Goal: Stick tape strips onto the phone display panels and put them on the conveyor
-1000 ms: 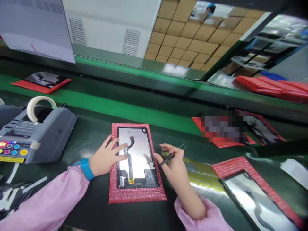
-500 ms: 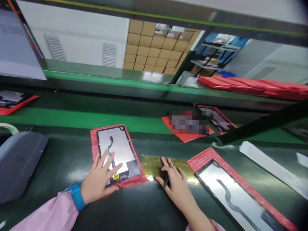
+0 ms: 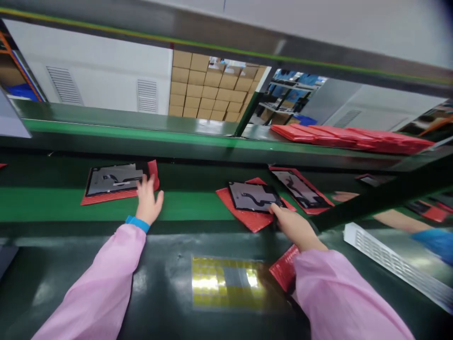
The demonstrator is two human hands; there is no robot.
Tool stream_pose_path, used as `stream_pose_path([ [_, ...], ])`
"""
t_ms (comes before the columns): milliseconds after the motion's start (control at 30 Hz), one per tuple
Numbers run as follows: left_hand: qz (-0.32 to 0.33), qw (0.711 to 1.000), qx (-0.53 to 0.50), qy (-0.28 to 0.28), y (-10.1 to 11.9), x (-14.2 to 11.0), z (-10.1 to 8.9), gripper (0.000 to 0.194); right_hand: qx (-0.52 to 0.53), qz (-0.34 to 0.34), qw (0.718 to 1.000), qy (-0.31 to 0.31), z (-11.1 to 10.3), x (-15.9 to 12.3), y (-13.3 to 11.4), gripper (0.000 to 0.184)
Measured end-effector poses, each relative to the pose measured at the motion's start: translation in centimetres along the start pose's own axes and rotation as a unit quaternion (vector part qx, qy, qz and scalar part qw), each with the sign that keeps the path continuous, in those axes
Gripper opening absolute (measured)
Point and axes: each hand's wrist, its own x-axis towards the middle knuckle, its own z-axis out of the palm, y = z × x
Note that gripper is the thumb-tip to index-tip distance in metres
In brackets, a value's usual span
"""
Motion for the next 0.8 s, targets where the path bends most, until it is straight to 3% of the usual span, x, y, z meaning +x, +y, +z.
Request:
stream_pose_path([
  [100, 0.068, 0.988, -0.104, -0.088, 1.8, -3.8, 1.3, 0.047, 0.041, -0.019, 0.999, -0.012, 0.3, 1.3, 0.2, 0.029],
  [200, 0.086, 0.959, -0.210, -0.169, 4.2, -8.4, 2.4, 0.034, 0.090, -0.034, 0.995, -0.014, -0.1, 2.9, -0.6, 0.027],
  [300, 0.043, 0.925, -0.308, -0.221, 6.3, -12.3, 3.8, 0.027, 0.144, -0.036, 0.989, 0.001, -1.0, 4.5, -2.9, 0.024],
  [400, -0.033, 0.881, -0.407, -0.239, 7.7, -14.3, 5.1, 0.037, 0.201, -0.029, 0.979, 0.027, -2.5, 5.5, -7.8, 0.029],
  [533, -0.120, 0.820, -0.528, -0.185, 9.0, -14.4, 5.9, 0.082, 0.276, -0.048, 0.959, 0.039, -5.5, 3.1, -17.1, 0.027],
  [600, -0.157, 0.795, -0.571, -0.127, 9.2, -14.1, 5.6, 0.087, 0.340, -0.073, 0.938, 0.013, -6.9, 0.5, -20.7, 0.026],
  [633, -0.176, 0.786, -0.585, -0.094, 9.1, -13.9, 5.2, 0.086, 0.411, -0.079, 0.908, -0.004, -7.4, -1.0, -21.8, 0.029],
  [700, -0.217, 0.776, -0.592, -0.031, 8.3, -13.7, 4.1, 0.084, 0.526, -0.046, 0.849, 0.002, -7.8, -4.0, -22.4, 0.033],
  [800, -0.278, 0.772, -0.572, 0.008, 6.4, -13.9, 0.9, 0.083, 0.614, 0.098, 0.782, 0.045, -6.3, -8.3, -20.4, 0.049],
])
